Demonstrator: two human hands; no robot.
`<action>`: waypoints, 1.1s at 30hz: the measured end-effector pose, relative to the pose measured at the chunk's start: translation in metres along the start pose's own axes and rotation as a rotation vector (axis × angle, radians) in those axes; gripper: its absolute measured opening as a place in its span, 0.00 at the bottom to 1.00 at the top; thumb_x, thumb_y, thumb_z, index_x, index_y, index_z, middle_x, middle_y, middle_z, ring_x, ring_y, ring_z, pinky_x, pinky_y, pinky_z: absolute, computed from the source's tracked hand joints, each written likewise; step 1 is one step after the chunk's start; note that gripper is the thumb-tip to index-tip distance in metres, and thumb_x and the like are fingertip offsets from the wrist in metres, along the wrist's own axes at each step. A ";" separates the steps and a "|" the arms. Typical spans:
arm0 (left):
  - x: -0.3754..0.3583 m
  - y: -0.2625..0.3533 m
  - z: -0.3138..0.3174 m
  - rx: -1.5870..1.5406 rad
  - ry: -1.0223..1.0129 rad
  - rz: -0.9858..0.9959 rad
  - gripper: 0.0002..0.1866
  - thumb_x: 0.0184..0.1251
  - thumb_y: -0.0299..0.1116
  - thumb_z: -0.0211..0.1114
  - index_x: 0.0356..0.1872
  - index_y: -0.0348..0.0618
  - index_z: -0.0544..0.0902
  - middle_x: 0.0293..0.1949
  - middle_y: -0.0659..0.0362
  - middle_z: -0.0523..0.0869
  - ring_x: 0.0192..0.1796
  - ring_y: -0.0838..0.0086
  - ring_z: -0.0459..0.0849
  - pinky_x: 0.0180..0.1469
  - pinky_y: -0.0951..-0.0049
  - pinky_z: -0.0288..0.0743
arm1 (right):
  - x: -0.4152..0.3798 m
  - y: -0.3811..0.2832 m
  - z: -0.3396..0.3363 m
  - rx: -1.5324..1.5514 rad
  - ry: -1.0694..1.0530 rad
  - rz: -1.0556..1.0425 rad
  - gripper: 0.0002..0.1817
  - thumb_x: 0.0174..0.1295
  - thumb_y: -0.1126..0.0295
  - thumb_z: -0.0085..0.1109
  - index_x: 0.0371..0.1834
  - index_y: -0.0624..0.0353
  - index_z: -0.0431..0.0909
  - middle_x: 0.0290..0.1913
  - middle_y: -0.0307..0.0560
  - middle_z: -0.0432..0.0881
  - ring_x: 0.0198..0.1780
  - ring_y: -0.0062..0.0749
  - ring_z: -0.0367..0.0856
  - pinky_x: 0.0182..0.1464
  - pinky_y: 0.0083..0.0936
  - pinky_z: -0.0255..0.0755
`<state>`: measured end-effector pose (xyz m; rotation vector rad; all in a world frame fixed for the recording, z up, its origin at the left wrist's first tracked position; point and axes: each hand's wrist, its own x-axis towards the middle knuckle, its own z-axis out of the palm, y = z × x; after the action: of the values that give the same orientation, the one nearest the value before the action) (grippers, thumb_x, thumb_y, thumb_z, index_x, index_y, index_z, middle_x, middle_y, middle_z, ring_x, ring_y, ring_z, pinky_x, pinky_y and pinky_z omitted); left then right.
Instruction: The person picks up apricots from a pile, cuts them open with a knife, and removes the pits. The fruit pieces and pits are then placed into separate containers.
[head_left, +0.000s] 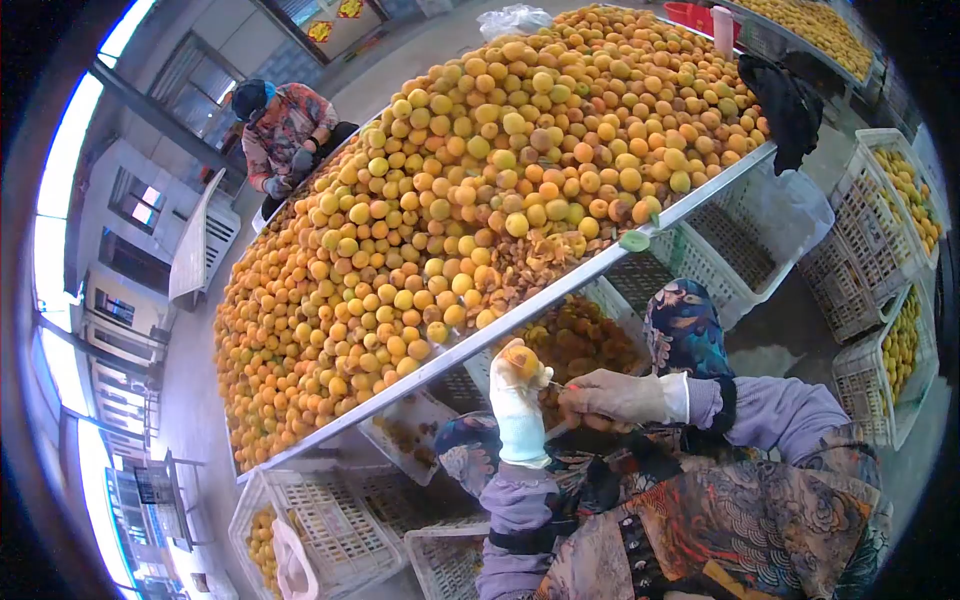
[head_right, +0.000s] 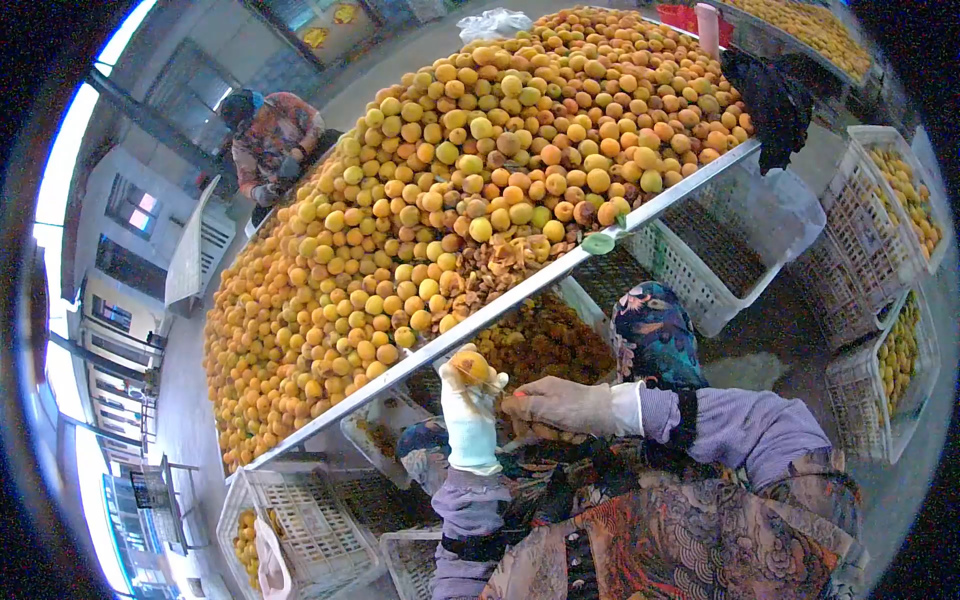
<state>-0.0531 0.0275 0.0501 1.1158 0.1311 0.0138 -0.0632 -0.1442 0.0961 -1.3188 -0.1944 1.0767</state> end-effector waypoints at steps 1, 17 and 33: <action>0.000 -0.001 -0.001 0.000 -0.001 0.000 0.28 0.69 0.55 0.48 0.55 0.40 0.71 0.43 0.59 0.74 0.40 0.75 0.75 0.44 0.72 0.75 | 0.001 0.002 0.000 -0.021 0.010 -0.004 0.23 0.66 0.45 0.41 0.34 0.54 0.73 0.16 0.32 0.64 0.14 0.16 0.60 0.15 0.16 0.54; 0.006 -0.003 0.005 0.137 0.011 0.096 0.26 0.71 0.55 0.44 0.51 0.41 0.71 0.41 0.59 0.77 0.42 0.72 0.77 0.45 0.72 0.74 | 0.018 -0.003 0.007 0.004 0.165 -0.157 0.20 0.69 0.51 0.39 0.34 0.55 0.71 0.15 0.33 0.64 0.14 0.16 0.61 0.14 0.15 0.54; 0.004 0.008 0.016 0.079 -0.034 -0.015 0.24 0.73 0.50 0.44 0.52 0.38 0.73 0.41 0.55 0.82 0.44 0.70 0.80 0.49 0.69 0.73 | 0.023 -0.006 0.003 0.131 0.083 -0.230 0.22 0.70 0.52 0.35 0.33 0.57 0.73 0.12 0.32 0.62 0.10 0.16 0.56 0.11 0.15 0.50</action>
<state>-0.0471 0.0171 0.0642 1.1933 0.1106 -0.0243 -0.0500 -0.1252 0.0917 -1.1895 -0.2049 0.8257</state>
